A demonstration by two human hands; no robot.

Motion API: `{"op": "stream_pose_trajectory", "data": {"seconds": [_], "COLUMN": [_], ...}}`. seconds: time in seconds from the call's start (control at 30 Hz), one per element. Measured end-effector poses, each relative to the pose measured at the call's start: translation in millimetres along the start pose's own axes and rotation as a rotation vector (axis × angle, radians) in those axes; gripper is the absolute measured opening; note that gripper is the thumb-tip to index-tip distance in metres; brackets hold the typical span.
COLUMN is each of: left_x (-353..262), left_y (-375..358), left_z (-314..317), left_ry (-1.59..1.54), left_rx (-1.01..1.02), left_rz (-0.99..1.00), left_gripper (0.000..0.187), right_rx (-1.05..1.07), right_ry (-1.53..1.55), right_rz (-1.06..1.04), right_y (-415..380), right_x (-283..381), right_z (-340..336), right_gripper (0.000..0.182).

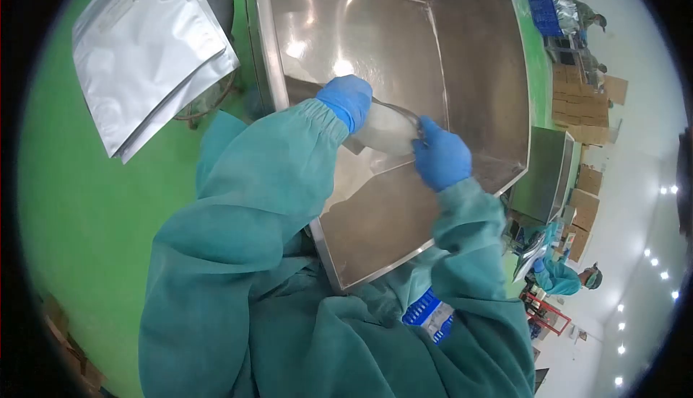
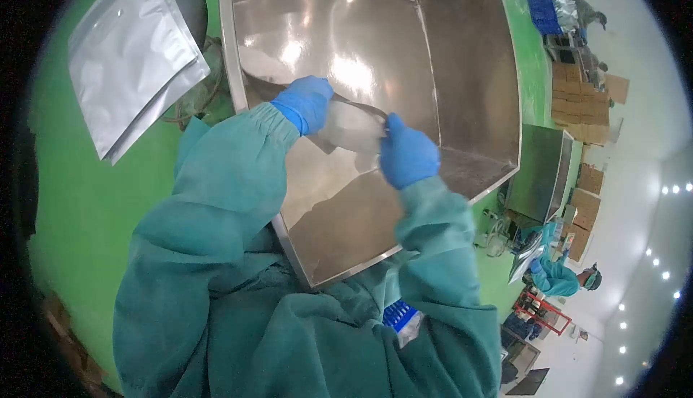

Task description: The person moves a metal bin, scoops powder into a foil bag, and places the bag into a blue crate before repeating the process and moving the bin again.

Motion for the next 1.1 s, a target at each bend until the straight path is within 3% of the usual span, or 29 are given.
{"op": "stream_pose_trajectory", "data": {"seconds": [0.07, 0.1, 0.23, 0.3, 0.37, 0.43, 0.47, 0.53, 0.6, 0.67, 0.73, 0.77, 0.8, 0.87, 0.9, 0.93, 0.97, 1.0, 1.03, 1.07, 1.1], "left_x": [-5.8, -8.5, -7.3, -8.3, -10.6, -8.4, -8.9, -5.3, 2.1, 6.9, 16.3, 20.1, 28.2, 53.5, 20.4, 21.6, 28.4, 14.5, -8.5, -38.0, -46.6], "left_y": [-3.5, -6.6, -5.4, -7.7, -8.6, -8.8, -8.3, -11.3, -11.9, -11.7, -17.4, -23.2, -22.8, -21.7, -48.9, -62.5, -69.1, -88.3, -107.0, -129.4, -143.0], "left_z": [-6.9, -11.3, -16.9, -23.1, -23.3, -23.5, -23.3, -27.2, -21.5, -15.5, -23.3, -34.8, -44.3, -58.2, -85.4, -94.2, -88.3, -93.1, -86.8, -83.0, -67.2], "left_ry": [-0.033, -0.067, -0.150, -0.132, -0.104, -0.118, -0.105, -0.168, -0.180, -0.195, -0.339, -0.547, -0.408, -1.006, -1.111, -0.917, -0.688, -0.684, -0.692, -0.600, -0.569], "left_rx": [0.007, 0.001, -0.037, -0.057, -0.067, -0.127, -0.125, -0.241, -0.268, -0.294, -0.541, -0.462, -0.548, -0.607, -0.744, -0.697, -0.807, -0.688, -0.661, -0.581, -0.556], "left_rz": [0.011, -0.037, -0.101, -0.075, -0.040, -0.036, -0.036, -0.056, -0.050, -0.023, 0.081, 0.045, 0.082, 0.038, -0.096, -0.008, -0.004, 0.019, 0.046, -0.082, -0.013], "left_gripper": [0.023, 0.026, 0.033, 0.033, 0.033, 0.033, 0.033, 0.033, 0.034, 0.035, 0.037, 0.035, 0.039, 0.044, 0.043, 0.040, 0.036, 0.032, 0.030, 0.028, 0.027], "right_rx": [-0.046, 0.015, -0.073, 0.103, 0.266, 0.474, 0.469, 0.278, -0.008, -0.076, 0.184, 0.211, 0.050, -0.058, -0.110, -0.127, -0.237, -0.349, -0.241, -0.262, -0.279], "right_ry": [-0.133, -0.147, -0.196, -0.158, -0.202, -0.172, -0.161, 0.199, 0.468, 1.014, 0.410, 0.129, 0.187, 0.213, 0.336, 0.574, 0.440, 0.395, 0.277, 0.277, 0.300], "right_rz": [0.209, 0.249, 0.335, 0.422, 0.425, 0.248, 0.245, -0.076, -0.043, 0.120, 0.103, -0.047, -0.168, -0.208, -0.203, -0.239, -0.228, -0.166, -0.158, -0.239, -0.203], "right_y": [-1.4, -5.4, -50.8, -61.8, -47.7, -16.2, -6.3, 16.1, 43.2, 42.4, 45.7, 45.0, 66.6, 69.0, 63.1, 58.1, 27.7, 20.6, -5.7, -3.2, -30.2], "right_x": [32.0, 39.8, 23.9, 0.7, -18.5, -28.4, -47.4, -62.8, -81.5, -53.7, -18.8, -2.5, -17.5, -20.3, -30.4, -37.1, -33.2, -38.8, -41.5, -48.5, -54.3], "right_z": [-6.4, -14.7, -53.6, -40.9, 12.8, 86.4, 122.6, 172.0, 137.0, 44.3, -0.8, -11.9, 20.3, -9.8, -27.6, -31.4, -58.1, -55.5, -71.8, -59.7, -63.9], "right_gripper": [0.043, 0.042, 0.039, 0.039, 0.038, 0.033, 0.033, 0.034, 0.041, 0.040, 0.041, 0.035, 0.029, 0.025, 0.026, 0.028, 0.028, 0.028, 0.028, 0.028, 0.026]}}
Point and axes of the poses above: each hand's wrist, its own y-axis towards the middle knuckle, its own z-axis out of the palm, x = y × z, the point moved 3 cm from there along y, towards the middle knuckle
